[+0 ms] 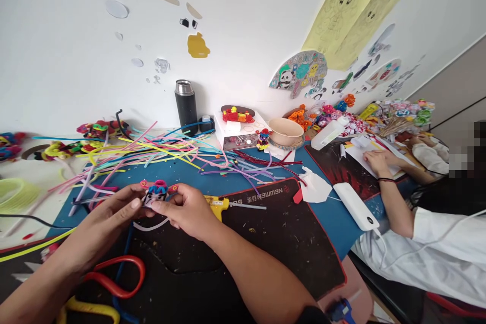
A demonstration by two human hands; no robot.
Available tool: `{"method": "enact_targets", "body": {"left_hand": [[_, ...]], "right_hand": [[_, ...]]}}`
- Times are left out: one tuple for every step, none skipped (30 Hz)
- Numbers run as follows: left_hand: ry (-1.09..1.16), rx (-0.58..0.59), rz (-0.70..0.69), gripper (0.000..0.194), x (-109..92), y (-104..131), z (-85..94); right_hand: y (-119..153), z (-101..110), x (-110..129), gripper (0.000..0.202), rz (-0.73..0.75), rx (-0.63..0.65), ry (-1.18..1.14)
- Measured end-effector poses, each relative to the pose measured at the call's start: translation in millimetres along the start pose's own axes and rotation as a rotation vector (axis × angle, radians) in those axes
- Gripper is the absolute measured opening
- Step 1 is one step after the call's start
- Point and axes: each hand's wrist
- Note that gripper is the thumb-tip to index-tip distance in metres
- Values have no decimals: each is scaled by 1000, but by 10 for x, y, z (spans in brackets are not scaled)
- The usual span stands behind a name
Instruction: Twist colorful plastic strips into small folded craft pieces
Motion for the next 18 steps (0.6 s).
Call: {"method": "enact_targets", "body": {"left_hand": [[13, 22, 13, 57, -10, 8, -21], [31, 42, 22, 57, -21, 16, -40], [48, 61, 27, 56, -31, 22, -56], [64, 76, 28, 55, -37, 26, -68], [74, 86, 27, 54, -39, 27, -75], [81, 89, 21, 53, -36, 24, -77], [86, 90, 10, 52, -29, 17, -76], [90, 92, -5, 50, -18, 7, -71], [91, 96, -22, 49, -5, -5, -65], [91, 101, -40, 47, 11, -19, -58], [90, 109, -57, 46, 28, -33, -50], [89, 116, -71, 45, 46, -47, -42], [91, 121, -79, 44, 65, -61, -34], [93, 126, -82, 45, 82, -73, -26], [99, 129, -81, 45, 98, -83, -20], [109, 130, -77, 46, 110, -91, -14], [124, 128, -73, 47, 117, -96, -9], [143, 119, -71, 47, 116, -99, -7]], "right_hand": [[-8, 12, -2, 48, 11, -5, 9], [-17, 22, -7, 49, 21, -12, 22], [-26, 30, -15, 49, 31, -20, 36], [-35, 34, -23, 50, 39, -24, 47], [-44, 35, -32, 50, 44, -25, 53], [-53, 33, -38, 50, 44, -23, 50], [-62, 28, -43, 49, 44, -19, 44], [-71, 21, -46, 49, 45, -15, 37], [-79, 14, -46, 48, 47, -11, 34], [-87, 7, -44, 48, 51, -10, 34], [-95, 0, -42, 48, 54, -11, 37], [-101, -7, -38, 49, 54, -12, 37], [-107, -14, -34, 50, 49, -15, 34], [-110, -21, -30, 52, 42, -17, 25], [-111, -29, -26, 53, 32, -18, 12], [-109, -39, -22, 55, 25, -18, -6], [-102, -52, -16, 55, 22, -13, -21], [-90, -67, -9, 55, 23, -6, -36]]}}
Point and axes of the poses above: each hand's wrist, its own y-axis away from the middle knuckle, its own z-axis out of the back of the hand, x = y × z, and after that the axes turned 9 degrees about -x, right-handed
